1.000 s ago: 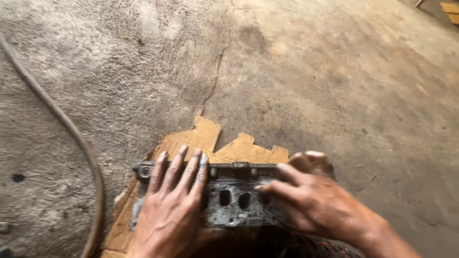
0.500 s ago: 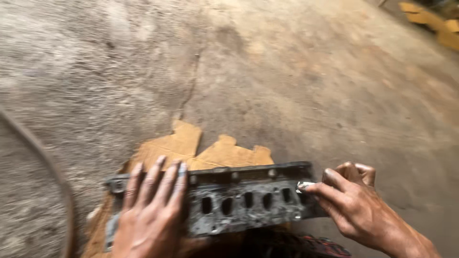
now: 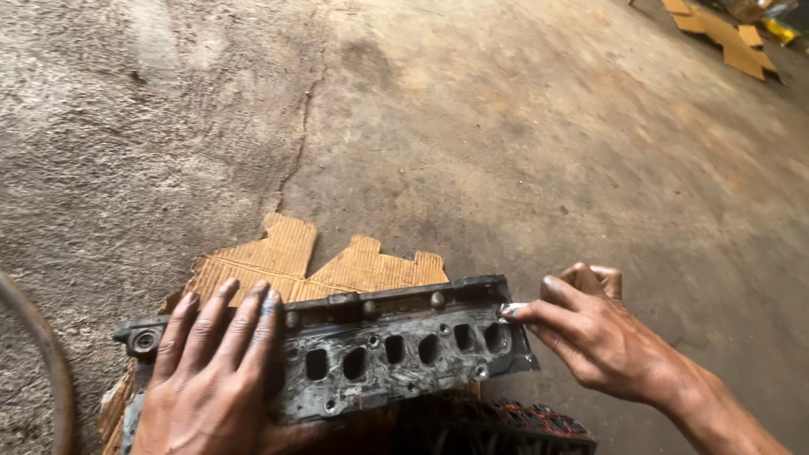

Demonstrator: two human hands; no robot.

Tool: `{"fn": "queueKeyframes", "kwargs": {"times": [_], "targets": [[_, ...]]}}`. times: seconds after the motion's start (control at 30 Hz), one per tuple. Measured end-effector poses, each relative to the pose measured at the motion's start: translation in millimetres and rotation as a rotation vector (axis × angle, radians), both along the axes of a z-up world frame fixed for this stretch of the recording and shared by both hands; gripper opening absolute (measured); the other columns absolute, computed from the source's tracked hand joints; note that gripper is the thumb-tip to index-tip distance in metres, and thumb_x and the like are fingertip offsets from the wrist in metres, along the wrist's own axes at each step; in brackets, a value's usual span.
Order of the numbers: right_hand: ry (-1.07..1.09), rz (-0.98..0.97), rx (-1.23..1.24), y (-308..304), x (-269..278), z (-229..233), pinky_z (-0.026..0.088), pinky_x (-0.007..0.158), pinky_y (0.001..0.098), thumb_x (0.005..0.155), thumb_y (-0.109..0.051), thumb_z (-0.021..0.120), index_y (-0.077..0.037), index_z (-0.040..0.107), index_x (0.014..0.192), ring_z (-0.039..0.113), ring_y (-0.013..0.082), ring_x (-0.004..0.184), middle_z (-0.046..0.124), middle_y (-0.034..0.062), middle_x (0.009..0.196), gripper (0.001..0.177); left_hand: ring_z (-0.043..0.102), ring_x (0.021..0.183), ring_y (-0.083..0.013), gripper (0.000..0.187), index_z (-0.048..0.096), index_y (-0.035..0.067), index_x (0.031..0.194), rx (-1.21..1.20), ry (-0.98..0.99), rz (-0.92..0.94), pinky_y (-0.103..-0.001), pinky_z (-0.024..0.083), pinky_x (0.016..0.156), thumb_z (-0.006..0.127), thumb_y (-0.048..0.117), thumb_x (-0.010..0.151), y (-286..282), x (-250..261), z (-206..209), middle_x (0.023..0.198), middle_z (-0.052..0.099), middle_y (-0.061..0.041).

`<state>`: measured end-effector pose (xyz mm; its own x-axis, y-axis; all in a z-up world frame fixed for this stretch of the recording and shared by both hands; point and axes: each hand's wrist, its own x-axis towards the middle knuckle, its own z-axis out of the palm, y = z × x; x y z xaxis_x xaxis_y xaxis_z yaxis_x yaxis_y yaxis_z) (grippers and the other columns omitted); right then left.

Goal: The person uses a metal scraper to remove grime and residue from the surface and internal cavities of a metal engine component. They systematically scrape the edges and holes of the part, which is resting on a piece of cardboard on the floor.

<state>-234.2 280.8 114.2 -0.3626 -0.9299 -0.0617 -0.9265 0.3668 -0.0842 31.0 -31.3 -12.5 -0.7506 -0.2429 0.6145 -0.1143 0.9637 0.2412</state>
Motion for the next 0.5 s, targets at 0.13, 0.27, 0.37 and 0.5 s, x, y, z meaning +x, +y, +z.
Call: {"fn": "queueKeyframes", "kwargs": {"times": [0.13, 0.27, 0.37, 0.5], "targets": [[-0.114, -0.013, -0.049, -0.4, -1.6, -15.9, 0.041, 0.076, 0.0393, 0.091, -0.018, 0.064, -0.015, 0.073, 0.118, 0.051, 0.0171, 0.083, 0.054, 0.0014, 0.088, 0.028, 0.035, 0.151, -0.0310, 0.120, 0.045, 0.002, 0.149, -0.031, -0.070, 0.035, -0.053, 0.018, 0.129, 0.057, 0.087, 0.064, 0.3, 7.1, 0.1, 0.157, 0.046, -0.013], [0.022, 0.106, -0.017, -13.0, -7.4, -29.3, 0.034, 0.086, 0.0449, 0.095, -0.023, 0.064, -0.022, 0.076, 0.112, 0.046, 0.0170, 0.085, 0.053, -0.0016, 0.080, 0.021, 0.032, 0.152, -0.0308, 0.117, 0.042, 0.002, 0.151, -0.002, -0.010, -0.022, -0.053, 0.016, 0.129, 0.054, 0.087, 0.072, -2.3, 1.2, 2.1, 0.158, 0.042, -0.014], [-0.040, -0.037, 0.062, -0.3, -11.6, -16.0, 0.033, 0.089, 0.0410, 0.097, -0.027, 0.062, -0.025, 0.076, 0.116, 0.047, 0.0148, 0.089, 0.054, -0.0023, 0.081, 0.024, 0.029, 0.153, -0.0288, 0.117, 0.038, 0.003, 0.152, 0.032, 0.081, -0.077, -0.052, 0.014, 0.129, 0.049, 0.091, 0.076, -3.1, -3.5, 0.3, 0.159, 0.039, -0.013], [0.059, 0.045, -0.070, -3.8, 24.2, -27.6, 0.035, 0.083, 0.0392, 0.093, -0.024, 0.062, -0.019, 0.073, 0.116, 0.048, 0.0194, 0.085, 0.059, -0.0002, 0.083, 0.026, 0.028, 0.153, -0.0283, 0.120, 0.038, 0.003, 0.153, 0.063, 0.091, -0.092, -0.052, 0.012, 0.130, 0.044, 0.094, 0.075, -4.1, 0.0, -1.5, 0.159, 0.038, -0.013]]}}
